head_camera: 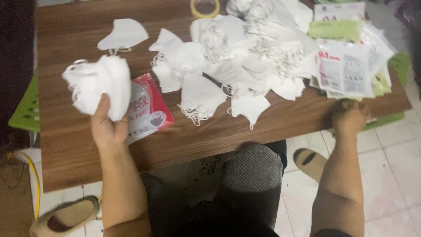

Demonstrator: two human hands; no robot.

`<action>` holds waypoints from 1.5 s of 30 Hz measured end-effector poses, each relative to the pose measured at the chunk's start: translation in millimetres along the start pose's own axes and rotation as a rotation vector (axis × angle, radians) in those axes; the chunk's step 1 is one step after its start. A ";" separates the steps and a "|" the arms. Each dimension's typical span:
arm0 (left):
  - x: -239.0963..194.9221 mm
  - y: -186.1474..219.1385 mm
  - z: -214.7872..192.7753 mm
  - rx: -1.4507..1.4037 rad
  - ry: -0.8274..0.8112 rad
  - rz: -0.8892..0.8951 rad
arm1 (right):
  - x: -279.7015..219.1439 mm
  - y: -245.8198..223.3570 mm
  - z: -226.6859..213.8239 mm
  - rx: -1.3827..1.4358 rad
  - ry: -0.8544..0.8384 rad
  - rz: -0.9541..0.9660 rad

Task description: Folding, stacking, and packaging face masks into plastic bags.

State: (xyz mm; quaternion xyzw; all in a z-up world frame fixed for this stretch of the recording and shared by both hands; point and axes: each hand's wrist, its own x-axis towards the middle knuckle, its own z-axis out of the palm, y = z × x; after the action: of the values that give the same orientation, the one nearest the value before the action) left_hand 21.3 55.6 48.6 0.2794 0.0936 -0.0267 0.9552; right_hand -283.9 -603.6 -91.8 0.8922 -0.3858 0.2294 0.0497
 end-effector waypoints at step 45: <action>-26.4 -75.8 -6.6 1.142 -0.805 -0.249 | -72.9 -410.6 -100.2 1.327 -1.259 0.247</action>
State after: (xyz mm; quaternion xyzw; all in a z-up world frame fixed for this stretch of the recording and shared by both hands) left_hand -13.5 -4.7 8.2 0.6923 -0.2641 -0.2817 0.6096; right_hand -72.7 -242.1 1.0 0.6506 -0.2237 -0.1202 -0.7157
